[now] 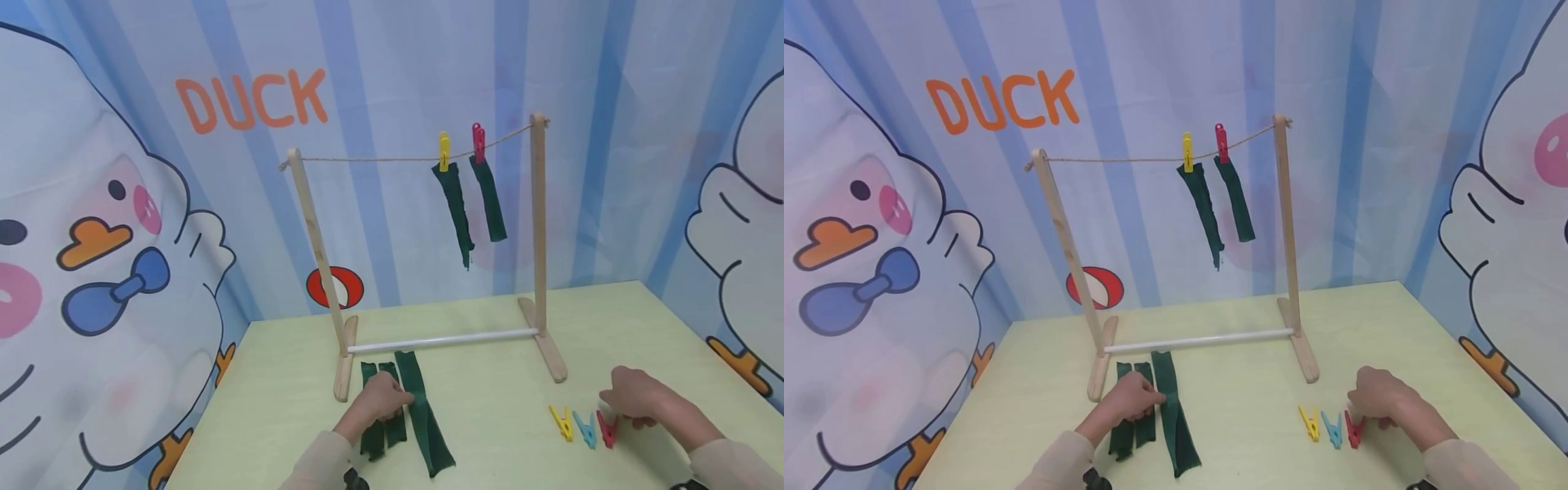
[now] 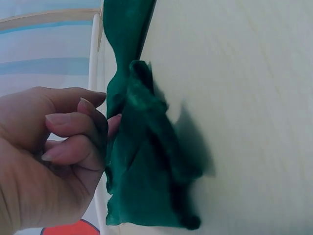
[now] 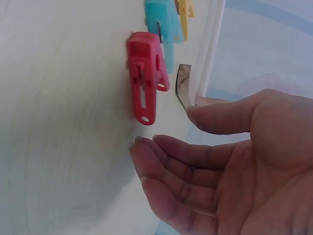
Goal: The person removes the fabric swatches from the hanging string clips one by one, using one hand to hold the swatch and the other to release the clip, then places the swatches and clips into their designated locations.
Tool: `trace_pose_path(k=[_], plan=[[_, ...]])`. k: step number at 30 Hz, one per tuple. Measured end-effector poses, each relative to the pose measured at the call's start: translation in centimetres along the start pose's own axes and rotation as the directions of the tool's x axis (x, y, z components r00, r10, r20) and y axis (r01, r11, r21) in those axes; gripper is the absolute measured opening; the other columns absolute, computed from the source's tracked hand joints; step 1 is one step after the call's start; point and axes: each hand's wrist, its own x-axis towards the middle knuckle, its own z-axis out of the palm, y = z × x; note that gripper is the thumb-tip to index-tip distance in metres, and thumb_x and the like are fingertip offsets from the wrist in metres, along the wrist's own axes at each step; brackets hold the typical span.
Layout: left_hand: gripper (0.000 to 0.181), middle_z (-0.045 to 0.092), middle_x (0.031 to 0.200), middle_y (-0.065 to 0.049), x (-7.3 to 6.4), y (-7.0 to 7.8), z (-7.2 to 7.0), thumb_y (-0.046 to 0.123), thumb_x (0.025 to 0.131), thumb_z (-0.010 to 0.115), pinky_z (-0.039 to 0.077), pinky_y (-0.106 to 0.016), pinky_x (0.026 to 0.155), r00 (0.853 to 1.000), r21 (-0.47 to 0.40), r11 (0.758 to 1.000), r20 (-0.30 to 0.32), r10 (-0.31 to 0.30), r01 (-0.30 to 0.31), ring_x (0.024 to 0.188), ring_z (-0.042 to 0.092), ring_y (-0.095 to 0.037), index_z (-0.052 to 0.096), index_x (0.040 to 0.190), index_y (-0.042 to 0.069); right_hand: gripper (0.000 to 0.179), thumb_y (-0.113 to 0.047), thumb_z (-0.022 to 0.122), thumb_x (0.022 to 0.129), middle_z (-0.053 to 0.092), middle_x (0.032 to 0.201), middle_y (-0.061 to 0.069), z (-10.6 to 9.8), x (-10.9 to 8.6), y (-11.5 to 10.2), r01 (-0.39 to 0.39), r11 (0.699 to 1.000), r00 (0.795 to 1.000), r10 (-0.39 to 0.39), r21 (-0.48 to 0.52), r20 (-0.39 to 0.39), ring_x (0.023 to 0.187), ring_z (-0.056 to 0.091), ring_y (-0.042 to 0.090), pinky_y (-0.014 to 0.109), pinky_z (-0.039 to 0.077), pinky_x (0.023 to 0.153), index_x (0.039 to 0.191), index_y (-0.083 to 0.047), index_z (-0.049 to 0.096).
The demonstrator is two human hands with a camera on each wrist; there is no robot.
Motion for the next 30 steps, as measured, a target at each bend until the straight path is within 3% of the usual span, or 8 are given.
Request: trace_pose_path(k=[4, 8, 11, 15, 18, 23, 25, 30], plan=[[0.047, 0.047, 0.048, 0.005, 0.2, 0.5, -0.7, 0.021, 0.094, 0.066, 0.033, -0.026, 0.044, 0.998, 0.005, 0.999, -0.056, 0.035, -0.035, 0.044, 0.039, -0.01, 0.048, 0.051, 0.015, 0.026, -0.017, 0.054, 0.1, 0.057, 0.064, 0.006, -0.9, -0.4, -0.3, 0.062, 0.998, 0.997, -0.062, 0.001, -0.051, 0.05, 0.054, 0.014, 0.023, 0.041, 0.046, 0.079, -0.002, 0.052], [0.034, 0.055, 0.057, 0.001, 0.5, 1.3, -1.4, 0.021, 0.096, 0.065, 0.037, -0.028, 0.049, 0.985, -0.009, 0.996, -0.146, 0.089, -0.091, 0.051, 0.046, -0.013, 0.061, 0.065, 0.008, 0.037, -0.018, 0.056, 0.1, 0.052, 0.054, 0.002, -1.5, -0.9, -1.2, 0.146, 0.989, 0.981, -0.143, 0.014, -0.127, 0.046, 0.05, 0.013, 0.027, 0.041, 0.047, 0.064, -0.01, 0.048], [0.022, 0.065, 0.067, -0.008, 0.9, 1.9, -1.8, 0.02, 0.096, 0.065, 0.042, -0.029, 0.051, 0.971, -0.046, 0.99, -0.207, 0.118, -0.13, 0.057, 0.056, -0.019, 0.068, 0.084, 0.002, 0.047, -0.017, 0.057, 0.099, 0.042, 0.045, -0.004, -1.7, -1.2, -2.2, 0.219, 0.975, 0.956, -0.209, 0.025, -0.207, 0.042, 0.045, 0.012, 0.029, 0.038, 0.047, 0.055, -0.016, 0.041], [0.017, 0.067, 0.077, -0.009, 1.5, 2.7, -2.0, 0.018, 0.096, 0.065, 0.048, -0.031, 0.056, 0.95, -0.087, 0.98, -0.275, 0.15, -0.18, 0.064, 0.059, -0.02, 0.069, 0.094, 0.002, 0.049, -0.018, 0.057, 0.099, 0.037, 0.045, -0.006, -2.6, -1.7, -3.7, 0.294, 0.955, 0.912, -0.271, 0.032, -0.306, 0.043, 0.042, 0.012, 0.029, 0.034, 0.046, 0.053, -0.017, 0.039], [0.015, 0.065, 0.084, -0.003, 1.9, 3.3, -2.2, 0.018, 0.097, 0.065, 0.052, -0.031, 0.064, 0.933, -0.109, 0.971, -0.317, 0.169, -0.213, 0.073, 0.058, -0.017, 0.07, 0.097, 0.004, 0.039, -0.019, 0.056, 0.1, 0.044, 0.052, -0.002, -3.8, -2.1, -5.0, 0.319, 0.947, 0.892, -0.285, 0.041, -0.351, 0.048, 0.044, 0.015, 0.031, 0.034, 0.047, 0.063, -0.009, 0.053], [0.017, 0.067, 0.097, -0.006, 2.7, 4.4, -2.8, 0.019, 0.098, 0.063, 0.055, -0.033, 0.071, 0.915, -0.217, 0.934, -0.351, 0.197, -0.284, 0.085, 0.062, -0.02, 0.07, 0.106, 0.005, 0.032, -0.019, 0.056, 0.101, 0.065, 0.077, 0.011, -5.6, -2.3, -7.0, 0.359, 0.933, 0.837, -0.312, 0.02, -0.45, 0.064, 0.057, 0.02, 0.038, 0.047, 0.054, 0.098, 0.01, 0.067], [0.019, 0.067, 0.1, -0.007, 2.9, 4.9, -3.1, 0.02, 0.099, 0.063, 0.056, -0.034, 0.073, 0.911, -0.265, 0.913, -0.357, 0.205, -0.309, 0.088, 0.063, -0.02, 0.07, 0.108, 0.005, 0.033, -0.02, 0.056, 0.102, 0.068, 0.087, 0.014, -6.0, -2.3, -7.7, 0.379, 0.925, 0.81, -0.32, 0.023, -0.491, 0.069, 0.06, 0.021, 0.039, 0.049, 0.057, 0.104, 0.011, 0.067], [0.024, 0.067, 0.108, -0.009, 3.5, 6.4, -3.7, 0.019, 0.099, 0.063, 0.057, -0.044, 0.081, 0.898, -0.368, 0.852, -0.373, 0.232, -0.373, 0.099, 0.064, -0.022, 0.066, 0.115, 0.001, 0.038, -0.028, 0.053, 0.105, 0.068, 0.091, 0.015, -6.8, -2.2, -9.7, 0.425, 0.903, 0.754, -0.314, 0.064, -0.577, 0.071, 0.061, 0.023, 0.035, 0.047, 0.056, 0.11, 0.007, 0.067]])
